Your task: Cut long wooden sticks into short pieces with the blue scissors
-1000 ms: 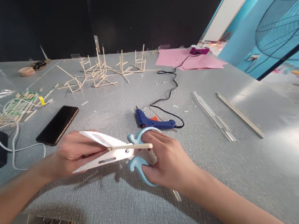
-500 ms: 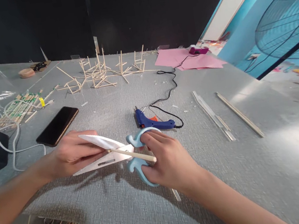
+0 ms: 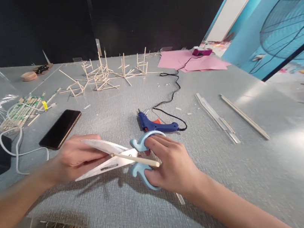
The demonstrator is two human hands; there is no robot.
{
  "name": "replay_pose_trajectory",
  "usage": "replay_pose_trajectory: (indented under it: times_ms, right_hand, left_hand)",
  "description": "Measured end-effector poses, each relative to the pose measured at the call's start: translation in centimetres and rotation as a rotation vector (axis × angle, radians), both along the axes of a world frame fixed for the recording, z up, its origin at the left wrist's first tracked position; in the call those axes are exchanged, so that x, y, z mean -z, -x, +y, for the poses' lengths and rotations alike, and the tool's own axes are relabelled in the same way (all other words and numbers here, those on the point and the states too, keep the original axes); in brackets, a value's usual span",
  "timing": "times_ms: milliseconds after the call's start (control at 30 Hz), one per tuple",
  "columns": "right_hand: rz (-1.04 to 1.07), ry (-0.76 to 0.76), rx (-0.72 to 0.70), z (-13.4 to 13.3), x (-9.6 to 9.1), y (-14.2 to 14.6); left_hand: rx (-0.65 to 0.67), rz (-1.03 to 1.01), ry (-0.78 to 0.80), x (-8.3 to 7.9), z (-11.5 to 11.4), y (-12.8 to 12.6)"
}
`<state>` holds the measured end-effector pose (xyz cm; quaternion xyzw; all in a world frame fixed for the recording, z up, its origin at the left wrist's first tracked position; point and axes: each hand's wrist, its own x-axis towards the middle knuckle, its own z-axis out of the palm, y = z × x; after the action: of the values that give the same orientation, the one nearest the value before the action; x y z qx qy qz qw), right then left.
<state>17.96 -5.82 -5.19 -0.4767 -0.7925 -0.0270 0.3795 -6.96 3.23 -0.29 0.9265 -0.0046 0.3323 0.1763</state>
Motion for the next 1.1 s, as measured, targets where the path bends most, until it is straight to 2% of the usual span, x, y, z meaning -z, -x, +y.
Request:
replay_pose_trajectory:
  times_ms: [367, 467, 633, 733, 800, 900, 1100]
  right_hand:
    - [0.086, -0.018, -0.021, 0.0, 0.1, 0.3]
    - [0.114, -0.023, -0.007, 0.2, 0.2, 0.6]
    - [0.153, -0.059, 0.002, 0.1, 0.2, 1.0]
    - [0.154, -0.088, -0.018, -0.1, 0.2, 1.1]
    - [0.148, -0.097, -0.046, -0.1, 0.2, 1.2]
    - [0.115, -0.077, -0.091, -0.1, 0.4, 1.1]
    - [0.058, -0.069, -0.066, -0.2, 1.2, 0.5]
  left_hand:
    - [0.015, -0.052, 0.041, 0.1, -0.3, -0.2]
    - [-0.028, -0.091, 0.253, 0.6, -0.4, -0.4]
    - [-0.015, 0.054, 0.944, 0.6, -0.9, -0.8]
    - [0.028, 0.138, 1.211, 0.5, -1.2, -0.9]
    - [0.092, 0.157, 1.308, 0.7, -1.2, -0.8]
    - [0.17, 0.21, 1.356, 1.1, -1.0, -0.6]
    - [0.104, 0.261, 1.303, 0.9, -1.1, -0.5]
